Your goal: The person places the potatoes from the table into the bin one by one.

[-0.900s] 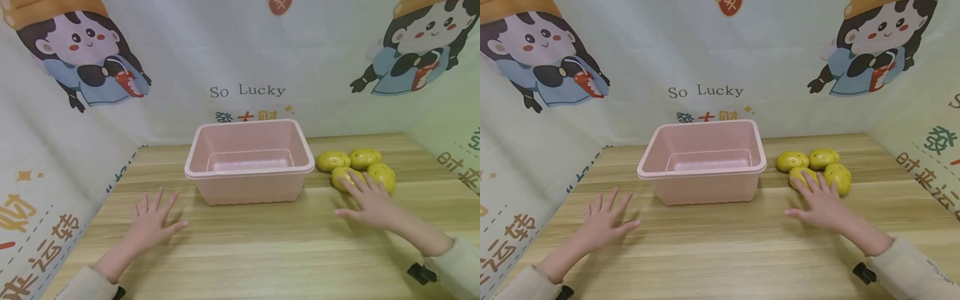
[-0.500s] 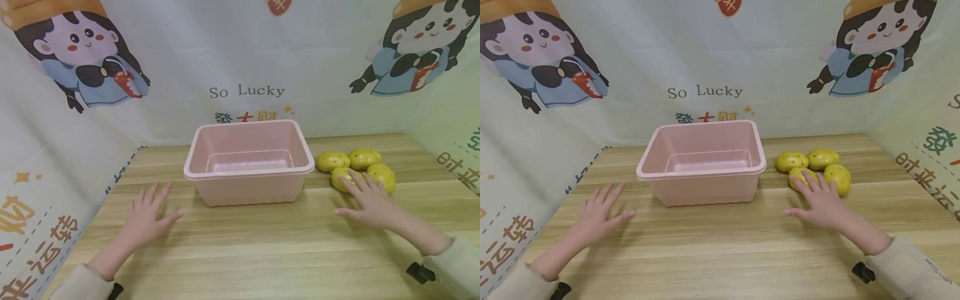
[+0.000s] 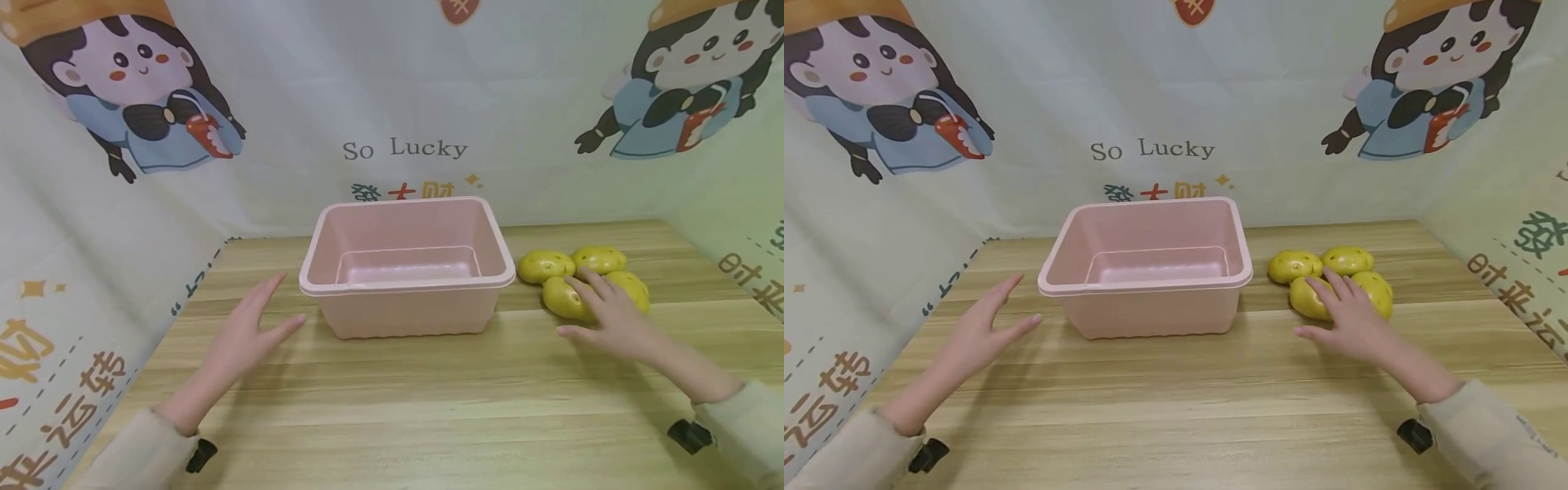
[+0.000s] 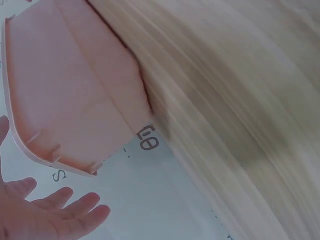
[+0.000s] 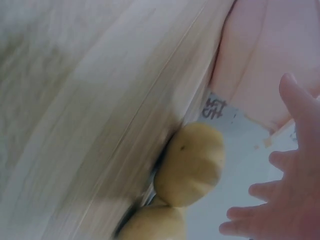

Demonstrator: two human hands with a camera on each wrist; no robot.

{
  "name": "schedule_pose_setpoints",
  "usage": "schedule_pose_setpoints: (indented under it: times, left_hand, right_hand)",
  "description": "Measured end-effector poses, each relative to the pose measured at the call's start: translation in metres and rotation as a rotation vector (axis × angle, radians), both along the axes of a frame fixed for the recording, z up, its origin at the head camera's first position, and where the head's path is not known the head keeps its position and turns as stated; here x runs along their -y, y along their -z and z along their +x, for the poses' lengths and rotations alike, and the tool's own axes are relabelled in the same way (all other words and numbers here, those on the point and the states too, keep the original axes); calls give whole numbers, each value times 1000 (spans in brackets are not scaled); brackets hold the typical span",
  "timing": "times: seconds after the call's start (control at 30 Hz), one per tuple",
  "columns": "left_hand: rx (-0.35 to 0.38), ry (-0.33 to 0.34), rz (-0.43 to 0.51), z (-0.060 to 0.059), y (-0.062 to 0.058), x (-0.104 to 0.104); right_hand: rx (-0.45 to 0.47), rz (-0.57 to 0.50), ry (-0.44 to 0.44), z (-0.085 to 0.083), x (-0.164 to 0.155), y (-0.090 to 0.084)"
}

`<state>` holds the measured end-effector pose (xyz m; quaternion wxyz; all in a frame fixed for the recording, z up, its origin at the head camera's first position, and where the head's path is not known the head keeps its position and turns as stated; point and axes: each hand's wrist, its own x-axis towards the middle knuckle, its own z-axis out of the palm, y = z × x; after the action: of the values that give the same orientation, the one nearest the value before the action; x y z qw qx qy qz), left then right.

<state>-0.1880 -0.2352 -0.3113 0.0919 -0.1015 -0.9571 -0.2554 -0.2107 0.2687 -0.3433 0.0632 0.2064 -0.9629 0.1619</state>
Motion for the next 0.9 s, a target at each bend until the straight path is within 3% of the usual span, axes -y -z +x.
schedule_pose_setpoints:
  times: [0.4,0.9]
  left_hand:
    - [159,22,347,-13,-12,-14]
    - [307,42,457,-32,-17,-19]
  right_hand:
    - [65,-37,4,-16,-5,-10]
    - [194,-120,-32,-32,-4,-20]
